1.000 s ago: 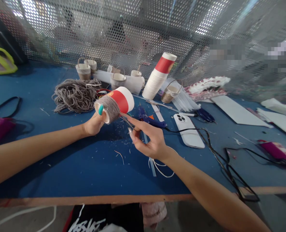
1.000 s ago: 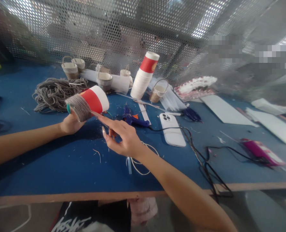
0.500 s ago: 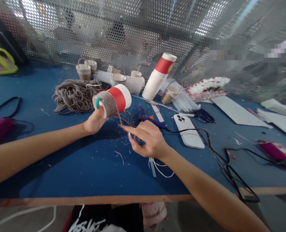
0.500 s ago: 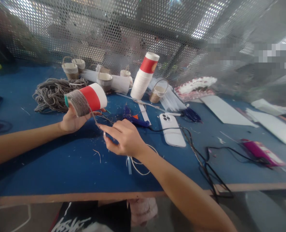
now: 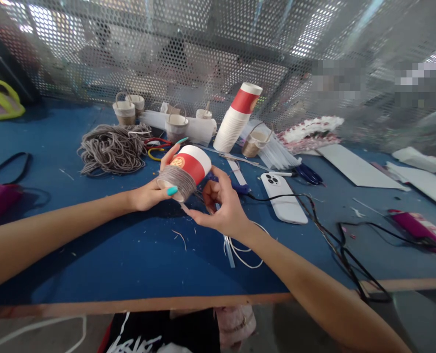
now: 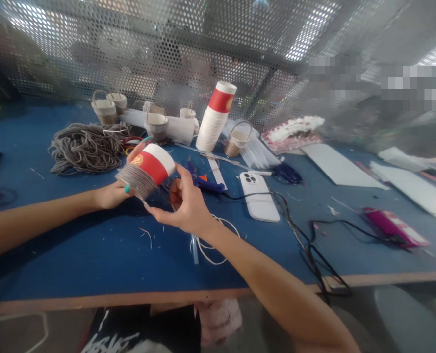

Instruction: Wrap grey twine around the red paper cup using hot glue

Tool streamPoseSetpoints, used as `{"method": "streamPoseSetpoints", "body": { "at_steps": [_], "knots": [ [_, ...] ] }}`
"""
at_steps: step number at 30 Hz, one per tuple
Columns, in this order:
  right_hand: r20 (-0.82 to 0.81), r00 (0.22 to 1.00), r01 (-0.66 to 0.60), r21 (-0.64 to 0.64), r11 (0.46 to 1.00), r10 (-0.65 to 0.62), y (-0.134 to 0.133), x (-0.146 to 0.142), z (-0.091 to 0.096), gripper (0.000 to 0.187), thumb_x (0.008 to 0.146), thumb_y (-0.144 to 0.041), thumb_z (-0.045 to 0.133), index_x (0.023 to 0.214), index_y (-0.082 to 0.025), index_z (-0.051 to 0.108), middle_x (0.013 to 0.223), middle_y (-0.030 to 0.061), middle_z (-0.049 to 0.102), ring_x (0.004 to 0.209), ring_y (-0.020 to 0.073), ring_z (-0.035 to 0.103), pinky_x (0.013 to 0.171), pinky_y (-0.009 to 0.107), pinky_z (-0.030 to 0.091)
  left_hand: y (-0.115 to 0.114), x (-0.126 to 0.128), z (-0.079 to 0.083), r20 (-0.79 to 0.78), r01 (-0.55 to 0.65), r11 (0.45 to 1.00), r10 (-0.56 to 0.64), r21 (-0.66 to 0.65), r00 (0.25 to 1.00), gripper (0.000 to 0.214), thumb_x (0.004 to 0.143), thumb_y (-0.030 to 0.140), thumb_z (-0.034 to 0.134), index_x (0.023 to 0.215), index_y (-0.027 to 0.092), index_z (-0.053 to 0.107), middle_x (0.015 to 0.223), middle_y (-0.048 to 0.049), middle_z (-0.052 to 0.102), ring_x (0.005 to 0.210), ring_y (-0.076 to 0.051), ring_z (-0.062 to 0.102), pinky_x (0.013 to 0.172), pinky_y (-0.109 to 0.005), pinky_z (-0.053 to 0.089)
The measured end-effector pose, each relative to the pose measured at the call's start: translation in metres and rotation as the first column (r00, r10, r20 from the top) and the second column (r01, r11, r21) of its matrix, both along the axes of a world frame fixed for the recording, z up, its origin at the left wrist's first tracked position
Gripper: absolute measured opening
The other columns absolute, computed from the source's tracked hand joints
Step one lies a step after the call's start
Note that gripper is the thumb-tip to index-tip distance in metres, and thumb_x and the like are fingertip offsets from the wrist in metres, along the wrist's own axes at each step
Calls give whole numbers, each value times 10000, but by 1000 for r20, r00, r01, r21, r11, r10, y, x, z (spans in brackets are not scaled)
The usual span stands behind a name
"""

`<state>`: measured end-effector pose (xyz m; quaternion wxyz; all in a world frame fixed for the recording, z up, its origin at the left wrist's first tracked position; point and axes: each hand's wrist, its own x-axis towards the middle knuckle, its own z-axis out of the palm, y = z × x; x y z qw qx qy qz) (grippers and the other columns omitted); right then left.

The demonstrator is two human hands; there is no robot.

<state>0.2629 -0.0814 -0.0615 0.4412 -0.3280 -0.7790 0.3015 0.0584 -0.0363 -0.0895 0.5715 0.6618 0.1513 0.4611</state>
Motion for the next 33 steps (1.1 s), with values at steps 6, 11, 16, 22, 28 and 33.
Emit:
{"method": "streamPoseSetpoints", "body": {
  "at_steps": [6,11,16,22,28,33],
  "knots": [
    [18,1000,-19,28,999,18,1,0,-2,944,729,-255,805,1489,-261,244,713,-85,424,483,79,379,345,219,306,2,-7,5,-123,12,999,-8,33,992,864,739,561,783,1479,270,445,1350,-130,623,1326,-350,557,1101,-506,491],
    [51,998,37,104,994,-42,4,3,4,892,743,-155,735,1509,-254,289,663,-100,385,486,93,398,398,236,365,4,-8,2,-142,-103,966,140,236,980,1118,653,355,890,1566,340,245,1605,-123,349,1464,-368,398,1178,-547,400],
    [147,985,62,175,983,-89,4,8,8,915,741,-82,651,1550,-283,274,654,-100,379,492,101,404,460,261,426,6,-6,2,-2,-347,844,381,409,924,1097,491,354,976,1440,275,432,1611,-136,317,1532,-402,251,1261,-576,219],
    [98,994,51,54,997,-56,3,5,8,886,741,-145,652,1541,-257,286,642,-109,374,497,93,389,464,259,379,1,-10,0,70,-452,708,498,542,864,640,644,408,909,1186,290,591,1263,-52,663,1379,-312,497,1257,-553,217],
    [83,996,31,-123,992,-21,1,2,14,898,728,-206,675,1531,-234,273,623,-108,378,512,105,376,464,273,334,3,-11,0,194,-429,341,547,836,814,613,884,456,712,1402,325,410,978,12,789,1302,-209,595,1197,-504,368],
    [104,994,50,-153,987,-35,0,2,15,902,712,-224,678,1523,-232,283,599,-111,380,494,111,358,475,301,343,4,-11,1,221,-431,251,581,867,783,607,928,482,643,1451,331,375,939,23,796,1263,-194,632,1195,-491,403]
  ]
}}
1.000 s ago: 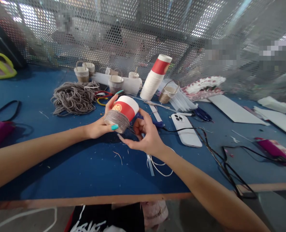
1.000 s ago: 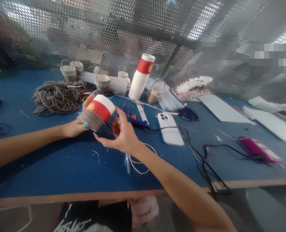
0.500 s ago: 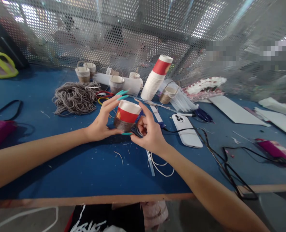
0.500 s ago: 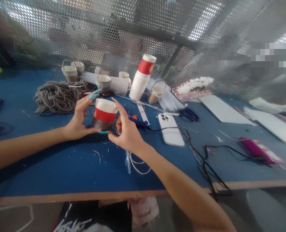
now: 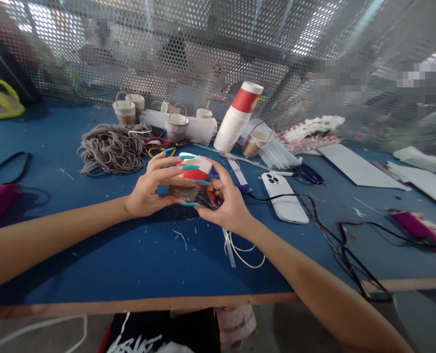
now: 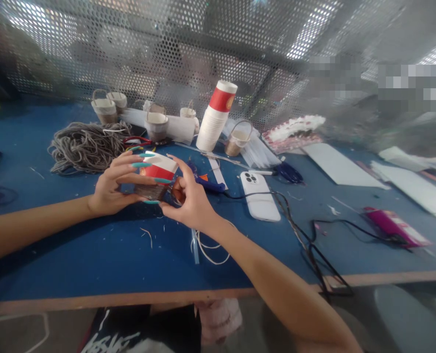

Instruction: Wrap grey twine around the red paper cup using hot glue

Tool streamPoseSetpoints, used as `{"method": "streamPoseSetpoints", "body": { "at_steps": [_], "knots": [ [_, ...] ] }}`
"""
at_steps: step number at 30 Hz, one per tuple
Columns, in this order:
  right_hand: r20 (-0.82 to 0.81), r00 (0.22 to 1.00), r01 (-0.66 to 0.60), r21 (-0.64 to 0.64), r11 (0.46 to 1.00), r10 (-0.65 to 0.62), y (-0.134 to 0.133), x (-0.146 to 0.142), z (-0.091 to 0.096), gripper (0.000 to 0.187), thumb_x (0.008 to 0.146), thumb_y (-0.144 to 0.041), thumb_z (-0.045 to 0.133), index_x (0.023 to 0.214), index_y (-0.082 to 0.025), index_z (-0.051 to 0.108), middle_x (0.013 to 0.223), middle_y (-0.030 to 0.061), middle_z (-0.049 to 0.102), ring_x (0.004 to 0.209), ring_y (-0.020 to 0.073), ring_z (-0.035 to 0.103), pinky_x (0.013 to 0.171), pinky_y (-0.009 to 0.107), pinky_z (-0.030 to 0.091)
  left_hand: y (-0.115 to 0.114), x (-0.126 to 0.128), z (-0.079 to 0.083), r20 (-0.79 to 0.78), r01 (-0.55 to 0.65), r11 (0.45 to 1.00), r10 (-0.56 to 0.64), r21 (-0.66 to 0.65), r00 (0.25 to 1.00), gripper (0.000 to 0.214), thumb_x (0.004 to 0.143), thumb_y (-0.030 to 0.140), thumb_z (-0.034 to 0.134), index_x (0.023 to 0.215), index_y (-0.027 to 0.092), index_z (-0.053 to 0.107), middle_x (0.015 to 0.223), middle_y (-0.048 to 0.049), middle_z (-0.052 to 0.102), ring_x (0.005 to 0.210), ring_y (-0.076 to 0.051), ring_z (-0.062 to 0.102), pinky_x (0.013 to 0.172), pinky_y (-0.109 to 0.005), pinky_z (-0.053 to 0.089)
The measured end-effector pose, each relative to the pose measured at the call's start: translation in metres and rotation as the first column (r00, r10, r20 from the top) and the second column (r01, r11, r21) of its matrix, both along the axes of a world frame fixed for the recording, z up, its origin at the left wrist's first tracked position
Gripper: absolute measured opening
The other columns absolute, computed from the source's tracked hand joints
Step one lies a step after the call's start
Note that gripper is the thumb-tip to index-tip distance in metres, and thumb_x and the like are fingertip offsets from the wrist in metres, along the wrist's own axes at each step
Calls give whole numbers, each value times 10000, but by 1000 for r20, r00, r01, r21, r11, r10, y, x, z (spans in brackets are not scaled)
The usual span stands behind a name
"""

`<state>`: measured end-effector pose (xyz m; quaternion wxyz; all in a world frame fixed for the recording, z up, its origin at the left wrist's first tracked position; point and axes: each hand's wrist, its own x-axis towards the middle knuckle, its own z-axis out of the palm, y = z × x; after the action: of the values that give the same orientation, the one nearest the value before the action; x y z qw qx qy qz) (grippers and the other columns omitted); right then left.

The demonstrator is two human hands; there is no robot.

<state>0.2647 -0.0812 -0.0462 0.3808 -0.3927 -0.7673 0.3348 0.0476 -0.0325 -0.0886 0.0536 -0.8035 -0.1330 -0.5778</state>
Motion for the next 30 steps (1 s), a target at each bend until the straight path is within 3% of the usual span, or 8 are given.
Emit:
{"method": "streamPoseSetpoints", "body": {
  "at_steps": [3,6,8,11,15,20,25,30],
  "knots": [
    [-2,1000,0,-17,1000,0,1,0,-1,895,703,-242,676,1512,-231,294,608,-108,382,500,110,370,479,301,346,2,0,-3,-9,-31,1000,31,3,999,624,932,508,626,1467,357,343,985,12,782,1267,-214,635,1183,-523,423],
    [-3,1000,-6,-28,1000,6,1,-1,-1,889,692,-259,681,1495,-234,300,625,-110,384,520,106,397,488,290,355,5,0,-6,25,-11,1000,11,-6,1000,746,889,556,660,1501,444,250,1239,-17,701,1360,-249,568,1139,-539,473],
    [-1,1000,-7,-34,999,7,1,-1,-2,896,687,-268,688,1492,-231,295,628,-114,385,531,104,412,498,285,361,5,-2,-6,38,14,1000,-13,-17,999,773,854,544,709,1496,459,287,1326,-26,644,1395,-271,531,1134,-537,479],
    [10,1000,1,-37,999,0,2,0,-3,908,693,-279,690,1502,-216,282,616,-121,383,523,102,408,506,288,363,2,-3,-4,-7,8,999,-8,-35,1000,645,873,458,721,1448,397,435,1234,-32,681,1366,-264,547,1170,-525,436],
    [41,999,15,-42,999,-13,2,1,-4,917,702,-276,692,1512,-173,274,621,-115,403,522,104,410,519,298,370,0,-1,-2,-44,-2,1000,2,12,999,576,949,403,631,1471,400,386,1082,-8,727,1263,-225,612,1196,-550,392],
    [111,994,-13,-17,1000,15,2,2,-2,915,689,-220,679,1513,-193,284,633,-113,391,532,102,406,526,288,363,7,4,-2,-25,90,996,-89,9,996,895,819,567,731,1528,466,194,1436,-55,547,1365,-288,534,1120,-574,471],
    [198,980,-15,51,999,5,2,3,-4,930,726,-142,655,1550,-246,235,644,-105,390,519,112,400,516,293,360,10,2,-4,-158,114,967,-152,-227,976,981,791,604,731,1567,346,189,1505,-173,437,1404,-358,464,1124,-612,460],
    [137,990,-54,143,988,34,2,5,-8,894,786,-115,591,1568,-253,180,683,-93,373,531,105,399,506,280,378,10,-3,-11,-97,42,933,-82,-357,992,1042,695,655,784,1531,316,263,1422,-161,436,1306,-345,506,990,-536,591]
  ]
}}
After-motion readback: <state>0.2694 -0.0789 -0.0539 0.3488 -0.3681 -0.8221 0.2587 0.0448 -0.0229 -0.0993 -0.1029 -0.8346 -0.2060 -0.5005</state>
